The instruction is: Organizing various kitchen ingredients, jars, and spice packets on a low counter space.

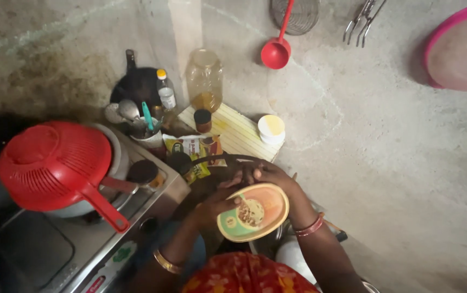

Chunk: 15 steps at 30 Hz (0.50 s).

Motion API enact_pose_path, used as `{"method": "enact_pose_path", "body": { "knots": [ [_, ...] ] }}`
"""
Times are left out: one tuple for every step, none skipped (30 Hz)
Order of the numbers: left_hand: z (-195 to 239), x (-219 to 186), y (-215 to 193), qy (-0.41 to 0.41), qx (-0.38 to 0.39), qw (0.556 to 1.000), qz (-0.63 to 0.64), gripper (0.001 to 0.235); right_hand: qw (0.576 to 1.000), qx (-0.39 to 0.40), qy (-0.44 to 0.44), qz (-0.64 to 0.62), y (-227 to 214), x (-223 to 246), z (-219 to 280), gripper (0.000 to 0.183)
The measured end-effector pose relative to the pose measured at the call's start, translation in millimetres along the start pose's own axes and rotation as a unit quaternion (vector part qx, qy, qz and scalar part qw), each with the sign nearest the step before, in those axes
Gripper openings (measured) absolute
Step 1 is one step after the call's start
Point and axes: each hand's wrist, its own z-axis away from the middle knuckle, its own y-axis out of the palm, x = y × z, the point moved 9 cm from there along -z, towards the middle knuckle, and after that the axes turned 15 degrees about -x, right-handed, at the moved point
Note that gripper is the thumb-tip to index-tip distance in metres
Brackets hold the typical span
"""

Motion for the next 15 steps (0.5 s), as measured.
{"method": "enact_pose_path", "body": {
  "knots": [
    [1, -6, 11, -0.005, 0.015, 0.996, 0.085, 0.056, 0.994, 0.029, 0.051, -0.088, 17, 3, -4, 0.057],
    [5, -9, 22, -0.014, 0.028, 0.985, 0.172, 0.055, 0.977, 0.056, 0.105, -0.177, 35, 5, -3, 0.057],
    [-6, 15, 10, -0.015, 0.03, 0.984, 0.173, 0.055, 0.977, 0.054, 0.105, -0.177, 40, 3, -3, 0.057],
    [-16, 34, -3, -0.005, 0.037, 0.973, 0.229, 0.052, 0.962, -0.037, 0.148, -0.228, 31, -7, -8, 0.061],
    [-27, 52, -17, 0.005, 0.044, 0.958, 0.284, 0.049, 0.934, -0.127, 0.188, -0.277, 23, -19, -10, 0.067],
    [-26, 41, -16, 0.005, 0.044, 0.958, 0.284, 0.049, 0.934, -0.127, 0.187, -0.277, 25, -17, -10, 0.067],
    [-26, 28, -20, 0.017, 0.021, 0.946, 0.324, 0.049, 0.916, -0.233, 0.161, -0.285, 8, -18, -10, 0.062],
    [-25, 17, -25, 0.026, -0.002, 0.931, 0.364, 0.05, 0.886, -0.337, 0.134, -0.291, -9, -19, -4, 0.057],
    [-22, 8, -19, 0.025, -0.003, 0.931, 0.363, 0.05, 0.885, -0.338, 0.134, -0.291, -7, -20, -1, 0.057],
    [-21, -1, -20, 0.038, -0.046, 0.932, 0.358, 0.05, 0.899, -0.276, 0.102, -0.325, 2, -12, -3, 0.058],
    [-20, -10, -21, 0.052, -0.089, 0.931, 0.352, 0.05, 0.907, -0.213, 0.068, -0.358, 11, -3, -4, 0.06],
    [-26, 2, -23, 0.049, -0.088, 0.931, 0.351, 0.05, 0.906, -0.215, 0.067, -0.358, 8, -19, 1, 0.06],
    [-29, 5, -31, 0.109, -0.118, 0.94, 0.3, 0.049, 0.93, -0.198, 0.072, -0.302, 9, -35, 6, 0.054],
    [-33, 8, -38, 0.169, -0.144, 0.943, 0.246, 0.048, 0.95, -0.179, 0.074, -0.245, 10, -51, 10, 0.049],
    [-37, 11, -38, 0.167, -0.141, 0.944, 0.245, 0.048, 0.95, -0.182, 0.071, -0.245, 16, -48, 12, 0.049]
  ]
}}
